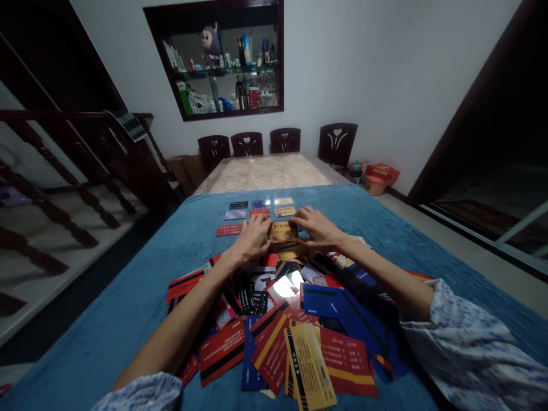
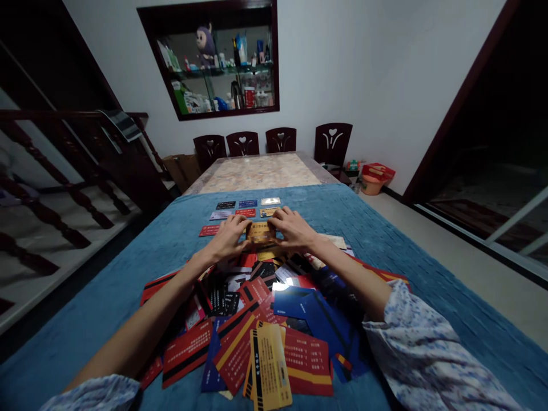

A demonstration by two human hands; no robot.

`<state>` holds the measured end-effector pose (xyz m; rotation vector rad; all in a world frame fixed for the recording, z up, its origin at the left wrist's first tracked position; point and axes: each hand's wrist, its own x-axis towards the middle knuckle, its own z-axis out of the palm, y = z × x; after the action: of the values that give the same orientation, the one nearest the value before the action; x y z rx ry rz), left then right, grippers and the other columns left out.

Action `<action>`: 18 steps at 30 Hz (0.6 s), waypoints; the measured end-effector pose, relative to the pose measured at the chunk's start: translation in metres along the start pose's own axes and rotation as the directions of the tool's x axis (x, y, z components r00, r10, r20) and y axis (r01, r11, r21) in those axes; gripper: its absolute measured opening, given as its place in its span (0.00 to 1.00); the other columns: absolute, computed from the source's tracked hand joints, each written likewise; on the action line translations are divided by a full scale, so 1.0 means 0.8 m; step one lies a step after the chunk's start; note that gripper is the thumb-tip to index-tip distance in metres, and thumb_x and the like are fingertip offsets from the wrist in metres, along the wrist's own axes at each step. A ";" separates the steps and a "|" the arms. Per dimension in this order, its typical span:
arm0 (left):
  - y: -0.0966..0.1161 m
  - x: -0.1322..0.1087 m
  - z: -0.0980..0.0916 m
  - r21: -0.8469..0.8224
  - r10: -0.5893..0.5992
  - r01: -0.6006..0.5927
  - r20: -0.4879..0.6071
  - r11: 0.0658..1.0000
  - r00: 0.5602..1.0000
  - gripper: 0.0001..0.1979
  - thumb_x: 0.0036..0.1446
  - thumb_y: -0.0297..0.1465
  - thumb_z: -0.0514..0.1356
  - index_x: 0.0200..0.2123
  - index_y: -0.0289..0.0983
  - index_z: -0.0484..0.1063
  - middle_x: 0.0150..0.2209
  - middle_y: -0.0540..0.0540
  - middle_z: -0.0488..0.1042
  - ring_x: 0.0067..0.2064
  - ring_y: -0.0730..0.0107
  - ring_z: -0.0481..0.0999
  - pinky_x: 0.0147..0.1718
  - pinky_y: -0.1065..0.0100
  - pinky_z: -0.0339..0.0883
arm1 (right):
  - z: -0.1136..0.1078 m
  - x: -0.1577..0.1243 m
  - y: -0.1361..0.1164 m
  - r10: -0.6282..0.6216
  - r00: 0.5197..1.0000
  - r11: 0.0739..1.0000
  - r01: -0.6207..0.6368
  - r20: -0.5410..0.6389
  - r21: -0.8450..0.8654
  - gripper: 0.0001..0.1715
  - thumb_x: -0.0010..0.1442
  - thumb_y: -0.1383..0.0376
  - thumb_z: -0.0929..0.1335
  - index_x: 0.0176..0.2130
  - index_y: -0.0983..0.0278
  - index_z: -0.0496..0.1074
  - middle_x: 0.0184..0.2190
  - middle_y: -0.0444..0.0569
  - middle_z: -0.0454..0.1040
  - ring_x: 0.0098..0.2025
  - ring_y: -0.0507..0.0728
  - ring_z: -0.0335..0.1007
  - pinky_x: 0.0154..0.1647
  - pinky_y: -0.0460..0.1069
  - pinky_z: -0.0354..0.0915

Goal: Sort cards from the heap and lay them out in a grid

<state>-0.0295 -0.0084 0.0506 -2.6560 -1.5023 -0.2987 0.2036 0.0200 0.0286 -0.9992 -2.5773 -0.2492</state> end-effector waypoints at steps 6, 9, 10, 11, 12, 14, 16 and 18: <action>-0.024 0.005 -0.010 0.013 -0.028 0.028 0.030 1.000 0.999 0.20 0.54 0.30 0.61 0.51 0.37 0.68 0.53 0.36 0.68 0.56 0.47 0.62 0.52 0.47 0.61 | -0.011 0.037 -0.014 0.058 0.991 0.998 -0.053 0.123 -0.042 0.18 0.57 0.57 0.69 0.46 0.63 0.72 0.49 0.57 0.69 0.49 0.63 0.58 0.41 0.52 0.57; -0.038 0.008 -0.009 0.033 -0.058 0.057 0.040 0.998 0.997 0.19 0.53 0.30 0.62 0.50 0.37 0.70 0.52 0.36 0.68 0.56 0.46 0.63 0.52 0.46 0.60 | -0.016 0.053 -0.022 0.095 0.976 0.994 -0.083 0.196 -0.072 0.18 0.58 0.57 0.69 0.47 0.63 0.73 0.50 0.58 0.69 0.51 0.64 0.58 0.41 0.52 0.57; -0.043 0.009 -0.009 0.048 -0.065 0.063 0.048 0.997 0.997 0.19 0.53 0.30 0.62 0.50 0.37 0.70 0.52 0.35 0.68 0.56 0.46 0.62 0.52 0.46 0.60 | -0.016 0.059 -0.024 0.102 0.971 0.993 -0.087 0.217 -0.078 0.19 0.58 0.57 0.69 0.48 0.62 0.72 0.50 0.58 0.69 0.52 0.65 0.58 0.41 0.52 0.57; -0.047 0.010 -0.010 0.064 -0.071 0.067 0.058 0.996 0.996 0.19 0.53 0.30 0.62 0.50 0.37 0.70 0.52 0.35 0.68 0.56 0.46 0.62 0.52 0.46 0.60 | -0.016 0.064 -0.025 0.109 0.966 0.992 -0.092 0.234 -0.083 0.20 0.58 0.57 0.69 0.48 0.62 0.72 0.50 0.57 0.69 0.52 0.65 0.58 0.42 0.53 0.58; -0.051 0.012 -0.010 0.080 -0.076 0.070 0.071 0.994 0.995 0.19 0.54 0.30 0.62 0.50 0.37 0.70 0.52 0.35 0.68 0.56 0.45 0.62 0.52 0.46 0.60 | -0.016 0.069 -0.026 0.115 0.962 0.992 -0.096 0.249 -0.086 0.20 0.58 0.56 0.69 0.49 0.62 0.72 0.50 0.57 0.69 0.52 0.65 0.58 0.43 0.53 0.58; -0.059 0.015 -0.011 0.100 -0.085 0.075 0.097 0.992 0.992 0.18 0.54 0.30 0.62 0.50 0.38 0.70 0.53 0.36 0.68 0.57 0.45 0.62 0.51 0.45 0.60 | -0.013 0.080 -0.027 0.127 0.954 0.990 -0.106 0.272 -0.089 0.19 0.58 0.57 0.70 0.48 0.61 0.73 0.51 0.57 0.70 0.53 0.65 0.59 0.44 0.54 0.59; -0.067 0.020 -0.012 0.105 -0.099 0.087 0.121 0.991 0.988 0.18 0.54 0.30 0.62 0.49 0.38 0.71 0.52 0.36 0.68 0.57 0.45 0.61 0.51 0.44 0.60 | -0.008 0.089 -0.028 0.133 0.948 0.990 -0.112 0.289 -0.087 0.17 0.59 0.58 0.69 0.46 0.61 0.74 0.50 0.56 0.70 0.54 0.65 0.59 0.45 0.54 0.60; -0.076 0.024 -0.010 0.103 -0.113 0.099 0.135 0.990 0.984 0.19 0.53 0.29 0.62 0.50 0.39 0.72 0.52 0.36 0.69 0.57 0.44 0.61 0.52 0.43 0.60 | -0.003 0.098 -0.028 0.139 0.944 0.989 -0.118 0.301 -0.086 0.16 0.58 0.59 0.69 0.45 0.62 0.74 0.50 0.56 0.70 0.54 0.65 0.60 0.46 0.54 0.60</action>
<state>-0.0732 0.0380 0.0606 -2.5753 -1.6568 -0.0441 0.1355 0.0509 0.0607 -1.3180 -2.7769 -0.1568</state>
